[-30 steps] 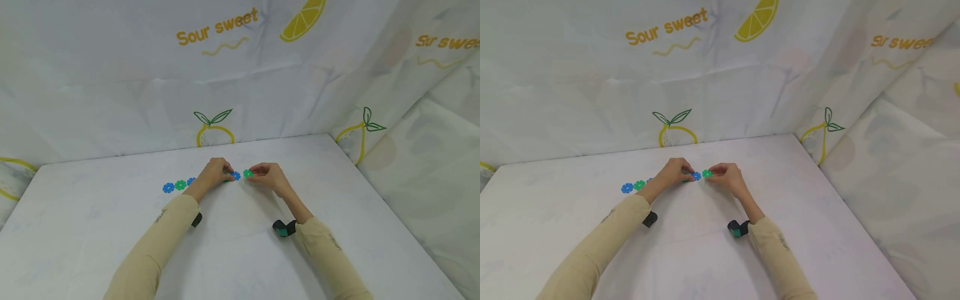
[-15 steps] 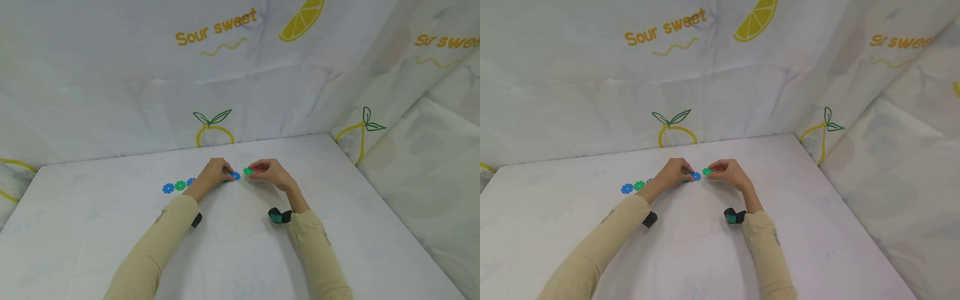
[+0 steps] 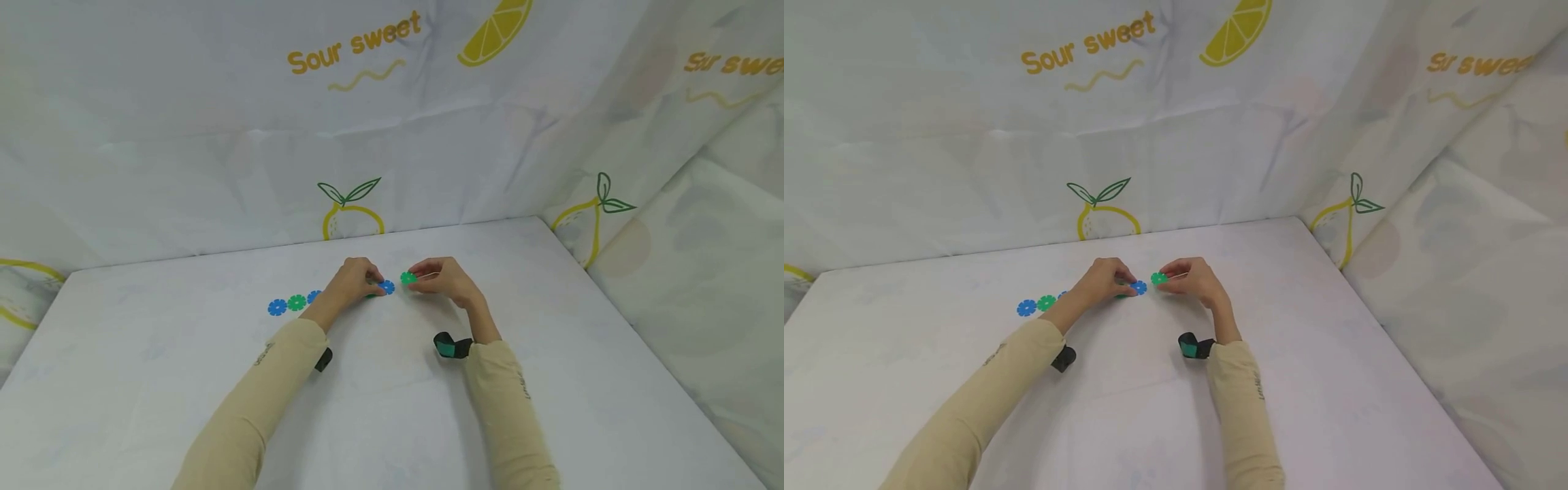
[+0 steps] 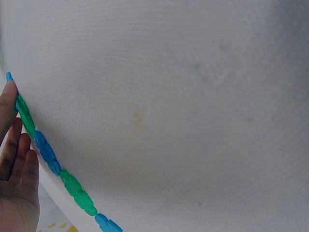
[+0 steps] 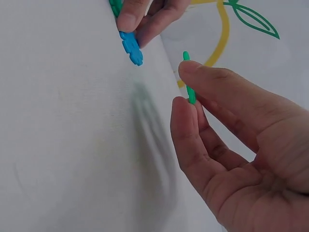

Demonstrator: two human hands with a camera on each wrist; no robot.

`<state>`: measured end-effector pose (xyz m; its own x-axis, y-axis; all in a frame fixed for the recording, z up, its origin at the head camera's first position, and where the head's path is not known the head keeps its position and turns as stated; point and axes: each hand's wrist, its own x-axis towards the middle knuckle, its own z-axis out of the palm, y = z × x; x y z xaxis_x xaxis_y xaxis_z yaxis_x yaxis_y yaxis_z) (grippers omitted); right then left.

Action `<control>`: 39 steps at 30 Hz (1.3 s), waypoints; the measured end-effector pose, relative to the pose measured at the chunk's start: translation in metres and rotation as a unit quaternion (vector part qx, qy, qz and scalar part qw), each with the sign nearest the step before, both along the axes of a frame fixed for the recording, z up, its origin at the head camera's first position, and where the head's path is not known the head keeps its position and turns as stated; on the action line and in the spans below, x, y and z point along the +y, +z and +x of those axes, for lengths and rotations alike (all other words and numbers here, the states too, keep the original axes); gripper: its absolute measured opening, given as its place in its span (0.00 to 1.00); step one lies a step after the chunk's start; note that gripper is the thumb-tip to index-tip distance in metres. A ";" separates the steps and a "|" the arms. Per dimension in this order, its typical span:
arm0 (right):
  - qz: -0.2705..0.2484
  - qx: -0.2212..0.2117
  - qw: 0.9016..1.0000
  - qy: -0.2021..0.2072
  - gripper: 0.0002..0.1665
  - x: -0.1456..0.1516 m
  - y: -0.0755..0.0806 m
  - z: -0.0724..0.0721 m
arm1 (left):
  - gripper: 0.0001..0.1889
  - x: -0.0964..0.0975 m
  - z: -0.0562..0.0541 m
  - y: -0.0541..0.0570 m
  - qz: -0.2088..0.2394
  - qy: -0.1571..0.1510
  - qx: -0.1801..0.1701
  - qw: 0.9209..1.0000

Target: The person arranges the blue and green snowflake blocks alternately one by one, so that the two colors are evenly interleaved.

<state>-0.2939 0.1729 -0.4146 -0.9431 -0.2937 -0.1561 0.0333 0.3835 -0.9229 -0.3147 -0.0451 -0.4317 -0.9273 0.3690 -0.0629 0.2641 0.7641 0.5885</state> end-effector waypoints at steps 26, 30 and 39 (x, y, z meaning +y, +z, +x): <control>0.129 0.033 0.991 -0.007 0.17 -0.009 0.000 -0.010 | 0.13 0.003 0.002 0.005 0.000 0.001 -0.006 1.000; 0.146 0.033 0.989 0.001 0.18 -0.010 0.001 -0.011 | 0.13 0.003 0.002 0.005 -0.001 0.000 -0.005 1.000; 0.172 0.023 0.985 0.013 0.19 -0.011 0.002 -0.016 | 0.13 0.002 0.003 0.005 -0.003 -0.002 0.000 1.000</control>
<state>-0.3100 0.1615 -0.4129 -0.9443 -0.2552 -0.2077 -0.0200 0.6746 -0.7379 -0.3121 -0.0430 -0.4272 -0.9256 0.3729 -0.0652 0.2679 0.7669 0.5832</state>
